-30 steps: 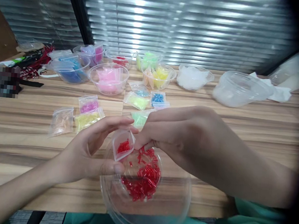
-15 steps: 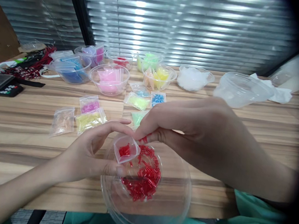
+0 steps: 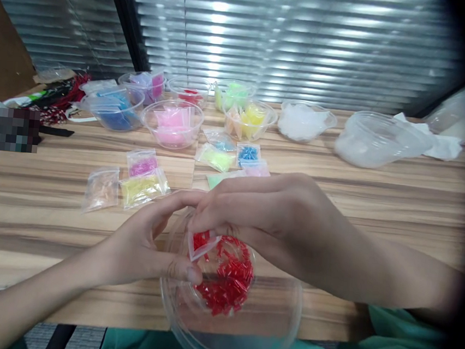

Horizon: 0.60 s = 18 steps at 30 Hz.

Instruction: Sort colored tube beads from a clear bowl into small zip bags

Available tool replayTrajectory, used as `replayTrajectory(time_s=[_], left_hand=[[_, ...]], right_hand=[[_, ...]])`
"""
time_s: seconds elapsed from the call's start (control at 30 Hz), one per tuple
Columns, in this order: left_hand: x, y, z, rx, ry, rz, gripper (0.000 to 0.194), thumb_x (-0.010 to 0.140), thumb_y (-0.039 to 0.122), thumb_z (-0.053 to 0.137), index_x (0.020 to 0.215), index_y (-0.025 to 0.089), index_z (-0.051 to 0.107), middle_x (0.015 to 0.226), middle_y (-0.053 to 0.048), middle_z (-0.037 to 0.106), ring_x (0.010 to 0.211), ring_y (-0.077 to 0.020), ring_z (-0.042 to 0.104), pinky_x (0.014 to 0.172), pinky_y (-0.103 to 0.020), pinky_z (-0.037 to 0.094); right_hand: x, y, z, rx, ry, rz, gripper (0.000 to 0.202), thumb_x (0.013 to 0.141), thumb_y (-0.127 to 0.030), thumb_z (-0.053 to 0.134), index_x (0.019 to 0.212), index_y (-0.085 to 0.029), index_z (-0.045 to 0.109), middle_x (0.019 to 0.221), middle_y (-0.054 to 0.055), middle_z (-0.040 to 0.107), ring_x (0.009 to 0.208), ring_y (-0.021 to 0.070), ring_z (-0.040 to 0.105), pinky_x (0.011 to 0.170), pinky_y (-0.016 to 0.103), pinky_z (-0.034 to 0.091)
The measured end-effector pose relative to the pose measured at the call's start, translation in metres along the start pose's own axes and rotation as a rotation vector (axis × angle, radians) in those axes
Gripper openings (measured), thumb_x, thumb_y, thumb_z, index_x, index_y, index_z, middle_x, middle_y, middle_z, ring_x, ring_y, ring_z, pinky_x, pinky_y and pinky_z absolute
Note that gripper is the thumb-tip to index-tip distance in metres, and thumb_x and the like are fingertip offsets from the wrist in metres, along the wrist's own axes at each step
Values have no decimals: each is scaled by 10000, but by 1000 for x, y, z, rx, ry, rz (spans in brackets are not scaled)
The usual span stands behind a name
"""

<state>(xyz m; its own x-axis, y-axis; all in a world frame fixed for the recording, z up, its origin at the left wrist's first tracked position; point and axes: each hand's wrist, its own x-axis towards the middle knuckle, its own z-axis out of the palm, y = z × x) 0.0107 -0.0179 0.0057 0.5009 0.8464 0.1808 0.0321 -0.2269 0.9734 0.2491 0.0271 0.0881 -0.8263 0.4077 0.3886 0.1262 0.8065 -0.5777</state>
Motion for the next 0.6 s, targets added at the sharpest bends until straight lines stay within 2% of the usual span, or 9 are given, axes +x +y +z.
replayTrajectory(time_s=[0.13,0.23,0.37,0.47,0.6], left_hand=[[2,2,0,64,35,0,608,763,367,906,1306,444,646,1145,33,699,1353,-310,584,1174,-471,472],[3,2,1,77,43,-3,664,763,387,904,1361,441,620,1271,1,682,1354,-330,587,1141,-487,505],[3,0,0,51,19,-14,713,753,383,914,1387,441,593,1449,-1,616,1385,-320,559,1141,-446,502],[2,-1,-1,39,16,-22,712,747,407,916,1381,441,594,1460,0,616,1394,-316,545,1146,-430,490],[1,-3,-2,44,21,-31,719,768,408,901,1408,442,576,1460,-7,614,1392,-317,540,1164,-445,467]], right_hand=[[1,1,-3,-3,-58,-33,225,1017,-88,534,1032,-181,739,983,2,758,779,65,670,659,163,496],[1,2,-3,-76,-17,-86,238,1015,-68,525,1057,-165,738,967,8,732,807,82,659,695,176,494],[-1,1,-2,-243,-17,-163,199,1024,-75,546,950,-107,728,904,14,689,773,89,604,678,195,461],[-3,-5,-4,-321,-18,-113,193,1017,-87,564,912,-121,722,865,4,666,736,101,561,641,226,430],[-6,-11,-8,-380,-65,-47,273,1001,-25,520,854,-125,728,804,12,643,695,121,521,622,274,402]])
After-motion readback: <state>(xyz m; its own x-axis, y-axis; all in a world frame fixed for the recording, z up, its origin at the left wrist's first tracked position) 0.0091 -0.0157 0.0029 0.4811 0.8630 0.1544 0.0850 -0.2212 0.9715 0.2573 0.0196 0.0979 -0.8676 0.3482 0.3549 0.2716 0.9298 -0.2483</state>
